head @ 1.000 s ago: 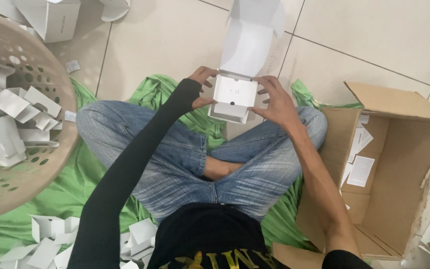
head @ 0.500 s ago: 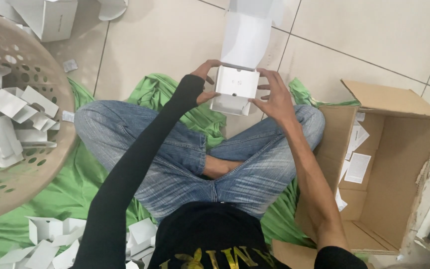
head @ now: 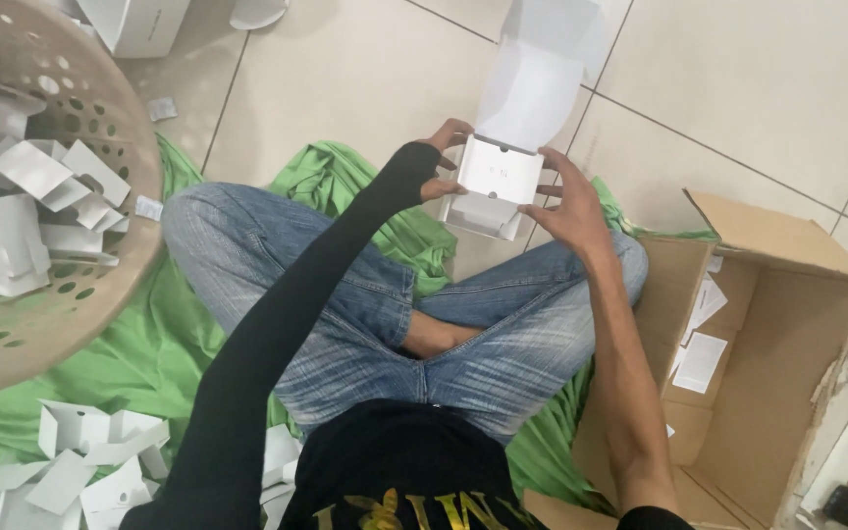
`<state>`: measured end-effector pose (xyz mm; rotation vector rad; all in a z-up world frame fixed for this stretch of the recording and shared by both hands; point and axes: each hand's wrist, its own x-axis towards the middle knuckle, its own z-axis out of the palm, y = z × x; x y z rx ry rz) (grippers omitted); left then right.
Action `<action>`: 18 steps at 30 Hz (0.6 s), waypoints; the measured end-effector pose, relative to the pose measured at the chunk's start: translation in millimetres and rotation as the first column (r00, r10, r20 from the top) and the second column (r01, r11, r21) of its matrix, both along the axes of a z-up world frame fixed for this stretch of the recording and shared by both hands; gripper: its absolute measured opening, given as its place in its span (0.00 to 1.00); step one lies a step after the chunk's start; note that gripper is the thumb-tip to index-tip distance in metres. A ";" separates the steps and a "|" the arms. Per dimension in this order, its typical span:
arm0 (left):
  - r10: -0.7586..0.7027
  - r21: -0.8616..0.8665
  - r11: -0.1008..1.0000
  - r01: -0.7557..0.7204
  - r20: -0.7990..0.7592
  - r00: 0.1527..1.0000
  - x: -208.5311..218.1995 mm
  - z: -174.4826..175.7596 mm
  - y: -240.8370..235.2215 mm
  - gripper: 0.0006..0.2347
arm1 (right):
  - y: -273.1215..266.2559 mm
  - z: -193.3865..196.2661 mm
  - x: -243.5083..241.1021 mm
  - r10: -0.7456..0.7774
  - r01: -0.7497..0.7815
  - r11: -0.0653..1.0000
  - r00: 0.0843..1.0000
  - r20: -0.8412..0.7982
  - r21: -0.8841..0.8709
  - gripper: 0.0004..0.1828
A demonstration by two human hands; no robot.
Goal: The person sits on the floor among scattered white product boxes and folds flat cardboard boxes into shape by hand, pressing the sides and base together. They place folded boxes on the floor and occasionally put paper inserts into a box, working one box at a time.
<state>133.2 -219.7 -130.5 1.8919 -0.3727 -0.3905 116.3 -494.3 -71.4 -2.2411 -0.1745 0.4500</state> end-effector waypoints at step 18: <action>0.133 0.059 0.988 -0.142 0.130 0.983 -5.3 -12.6 -18.9 0.42 | -6.8 -35.5 13.9 -0.009 0.000 0.983 0.999 -0.047 -0.186 0.51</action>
